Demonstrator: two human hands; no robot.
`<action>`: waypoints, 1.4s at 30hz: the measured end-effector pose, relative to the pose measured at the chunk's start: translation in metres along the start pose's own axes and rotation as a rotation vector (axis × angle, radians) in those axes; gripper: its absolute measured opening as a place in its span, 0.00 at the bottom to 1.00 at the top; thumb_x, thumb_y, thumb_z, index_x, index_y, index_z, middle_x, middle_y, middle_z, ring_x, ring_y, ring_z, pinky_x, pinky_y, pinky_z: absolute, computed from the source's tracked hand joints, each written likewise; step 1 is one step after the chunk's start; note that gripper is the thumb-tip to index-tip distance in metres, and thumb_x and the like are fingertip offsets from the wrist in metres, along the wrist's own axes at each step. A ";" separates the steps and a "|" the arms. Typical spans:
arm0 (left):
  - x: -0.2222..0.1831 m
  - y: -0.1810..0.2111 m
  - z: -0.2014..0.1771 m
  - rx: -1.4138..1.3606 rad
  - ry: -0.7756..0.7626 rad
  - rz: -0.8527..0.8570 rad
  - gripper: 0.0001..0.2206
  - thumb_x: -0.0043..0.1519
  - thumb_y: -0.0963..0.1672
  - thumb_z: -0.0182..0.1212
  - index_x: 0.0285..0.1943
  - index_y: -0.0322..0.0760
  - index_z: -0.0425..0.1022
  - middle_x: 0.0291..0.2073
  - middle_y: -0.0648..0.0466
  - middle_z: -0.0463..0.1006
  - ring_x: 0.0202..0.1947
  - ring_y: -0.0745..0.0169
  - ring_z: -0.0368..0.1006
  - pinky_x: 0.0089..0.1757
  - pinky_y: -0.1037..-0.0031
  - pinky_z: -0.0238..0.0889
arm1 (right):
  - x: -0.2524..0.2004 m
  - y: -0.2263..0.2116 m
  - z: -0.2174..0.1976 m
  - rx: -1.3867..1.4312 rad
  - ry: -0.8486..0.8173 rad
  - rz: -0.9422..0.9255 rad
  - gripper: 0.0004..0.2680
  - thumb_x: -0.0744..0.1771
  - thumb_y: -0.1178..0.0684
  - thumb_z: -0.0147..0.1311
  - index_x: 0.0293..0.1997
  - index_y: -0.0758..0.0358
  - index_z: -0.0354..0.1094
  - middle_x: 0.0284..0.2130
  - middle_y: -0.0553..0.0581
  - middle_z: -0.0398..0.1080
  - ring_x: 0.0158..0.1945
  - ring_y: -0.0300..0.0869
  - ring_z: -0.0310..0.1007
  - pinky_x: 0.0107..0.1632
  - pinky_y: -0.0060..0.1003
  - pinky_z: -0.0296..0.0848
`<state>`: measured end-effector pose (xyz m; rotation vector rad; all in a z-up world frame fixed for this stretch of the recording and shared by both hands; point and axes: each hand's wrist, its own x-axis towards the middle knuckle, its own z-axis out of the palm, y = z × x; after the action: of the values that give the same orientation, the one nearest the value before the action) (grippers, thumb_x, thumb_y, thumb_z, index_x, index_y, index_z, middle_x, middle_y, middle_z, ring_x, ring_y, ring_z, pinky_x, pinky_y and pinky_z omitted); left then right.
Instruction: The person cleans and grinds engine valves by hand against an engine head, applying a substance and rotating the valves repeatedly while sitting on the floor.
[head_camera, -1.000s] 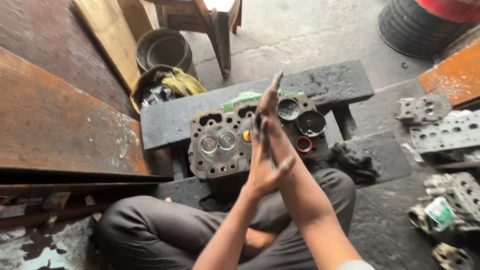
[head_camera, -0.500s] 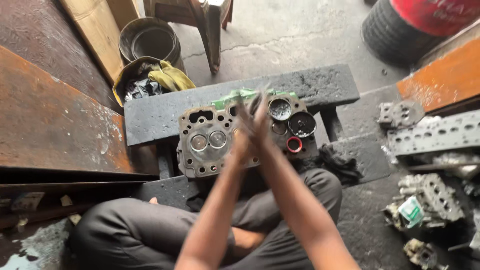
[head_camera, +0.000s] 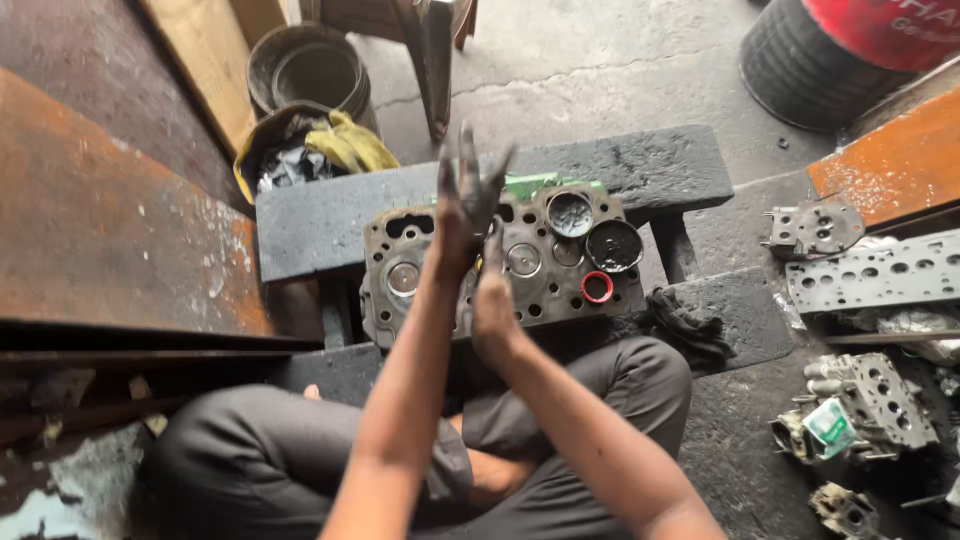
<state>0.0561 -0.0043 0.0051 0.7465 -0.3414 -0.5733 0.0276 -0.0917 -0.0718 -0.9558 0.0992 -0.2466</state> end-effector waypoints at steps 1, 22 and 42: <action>-0.004 -0.007 -0.005 0.139 -0.033 0.091 0.38 0.68 0.62 0.28 0.85 0.52 0.26 0.80 0.44 0.46 0.81 0.52 0.37 0.70 0.59 0.25 | -0.009 0.001 0.005 -0.024 0.039 0.029 0.31 0.72 0.30 0.23 0.79 0.63 0.28 0.78 0.66 0.34 0.78 0.53 0.37 0.74 0.46 0.41; -0.061 -0.056 0.016 0.400 0.206 0.075 0.35 0.71 0.58 0.40 0.84 0.43 0.38 0.82 0.49 0.43 0.81 0.45 0.38 0.72 0.55 0.37 | 0.023 -0.053 0.045 -0.246 0.222 -0.112 0.29 0.73 0.36 0.22 0.79 0.67 0.20 0.78 0.66 0.22 0.81 0.50 0.23 0.77 0.44 0.28; -0.098 0.058 -0.029 0.421 0.742 0.589 0.24 0.77 0.51 0.31 0.63 0.29 0.66 0.44 0.46 0.76 0.42 0.59 0.74 0.49 0.72 0.69 | -0.048 -0.117 0.040 -0.904 -0.146 -0.234 0.22 0.71 0.48 0.53 0.71 0.71 0.55 0.59 0.63 0.69 0.63 0.47 0.68 0.64 0.40 0.68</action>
<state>0.0133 0.1050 0.0175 1.1453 0.0269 0.3569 -0.0299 -0.1121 0.0456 -1.8865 -0.0459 -0.3551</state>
